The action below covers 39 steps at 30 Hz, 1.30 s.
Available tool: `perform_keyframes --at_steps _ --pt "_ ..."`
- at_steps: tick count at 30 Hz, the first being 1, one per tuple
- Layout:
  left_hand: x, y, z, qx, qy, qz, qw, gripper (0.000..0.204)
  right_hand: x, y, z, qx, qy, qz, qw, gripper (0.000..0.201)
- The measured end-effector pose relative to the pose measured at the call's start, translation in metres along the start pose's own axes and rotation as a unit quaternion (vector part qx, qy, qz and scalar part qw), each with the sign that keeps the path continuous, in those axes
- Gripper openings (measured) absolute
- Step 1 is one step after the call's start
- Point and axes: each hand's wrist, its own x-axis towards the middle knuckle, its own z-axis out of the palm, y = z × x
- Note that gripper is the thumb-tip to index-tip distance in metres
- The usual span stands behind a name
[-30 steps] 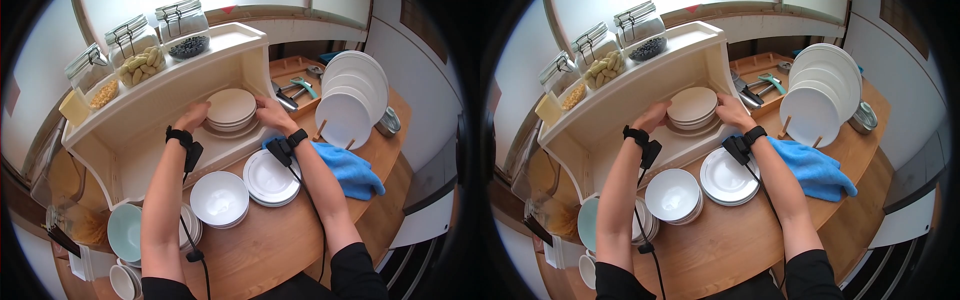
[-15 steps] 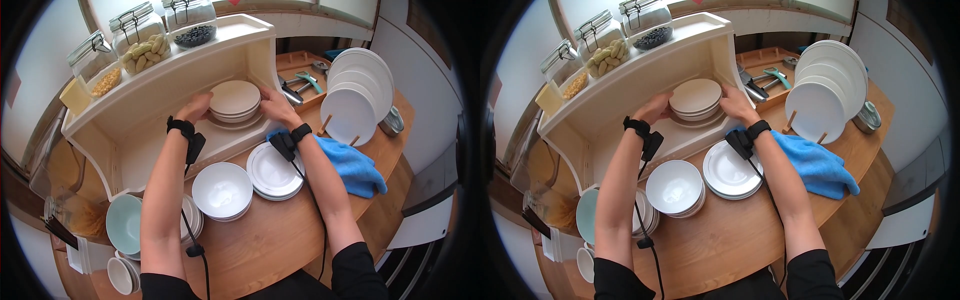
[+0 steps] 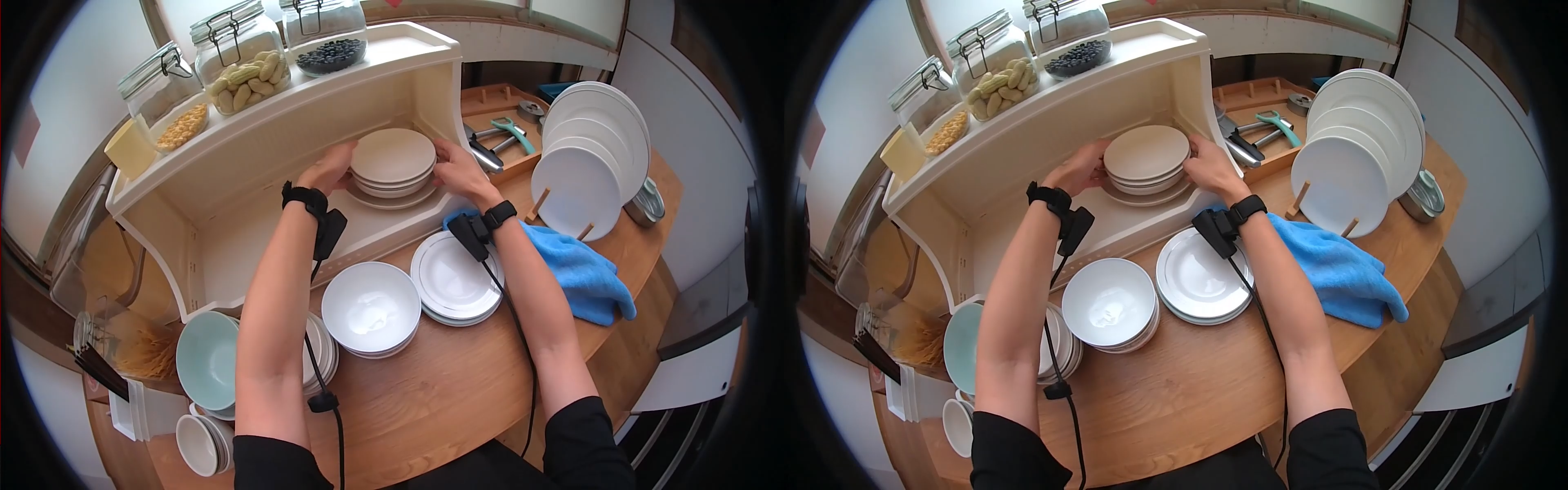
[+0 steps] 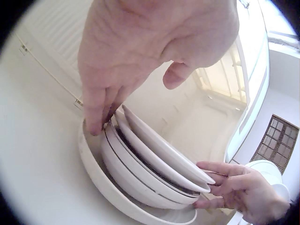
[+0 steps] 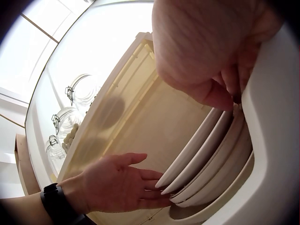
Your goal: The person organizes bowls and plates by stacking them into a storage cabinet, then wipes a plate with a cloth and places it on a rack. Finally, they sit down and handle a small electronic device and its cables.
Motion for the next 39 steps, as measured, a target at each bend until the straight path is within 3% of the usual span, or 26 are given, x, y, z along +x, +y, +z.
perform_keyframes --at_steps 5,7,16,20,23,26,29,31,34,38,39 --pt "0.012 -0.008 -0.004 -0.02 -0.013 0.0 1.0 0.047 0.002 0.003 -0.004 0.004 -0.023 -0.005 1.0 0.04" --pt "0.005 -0.005 -0.004 -0.009 -0.014 0.01 1.0 0.048 0.001 -0.007 -0.01 -0.039 -0.092 0.066 0.993 0.063" --pt "-0.006 -0.003 -0.005 -0.025 -0.012 0.013 1.0 0.054 -0.006 -0.016 -0.005 0.006 -0.048 0.068 0.997 0.066" --pt "-0.003 -0.004 -0.002 -0.006 0.008 -0.005 1.0 0.055 -0.008 -0.02 -0.006 -0.031 -0.04 0.069 0.996 0.066" --pt "-0.002 -0.004 -0.004 0.014 0.009 0.003 1.0 0.058 0.001 -0.007 -0.01 -0.062 -0.106 0.053 0.991 0.065" --pt "-0.009 -0.003 0.0 0.008 0.035 0.007 0.999 0.06 -0.003 -0.008 -0.005 -0.063 -0.066 0.045 0.995 0.061" --pt "-0.007 -0.002 0.0 0.007 0.009 0.002 1.0 0.06 -0.005 -0.008 -0.006 -0.062 -0.062 0.033 0.996 0.06" --pt "-0.008 -0.001 0.001 -0.012 -0.009 0.006 1.0 0.059 -0.003 -0.002 -0.004 -0.01 -0.044 0.004 0.999 0.044" --pt "-0.006 -0.002 0.0 -0.012 -0.011 -0.001 1.0 0.057 0.0 0.006 -0.003 -0.013 -0.045 -0.035 0.998 0.044" --pt "-0.02 0.004 0.002 -0.013 -0.014 0.006 1.0 0.058 -0.001 0.003 -0.004 -0.022 -0.051 -0.016 0.998 0.045" --pt "-0.028 0.008 0.007 -0.014 0.003 0.005 1.0 0.059 -0.001 0.001 -0.004 -0.043 -0.049 -0.008 0.998 0.053"
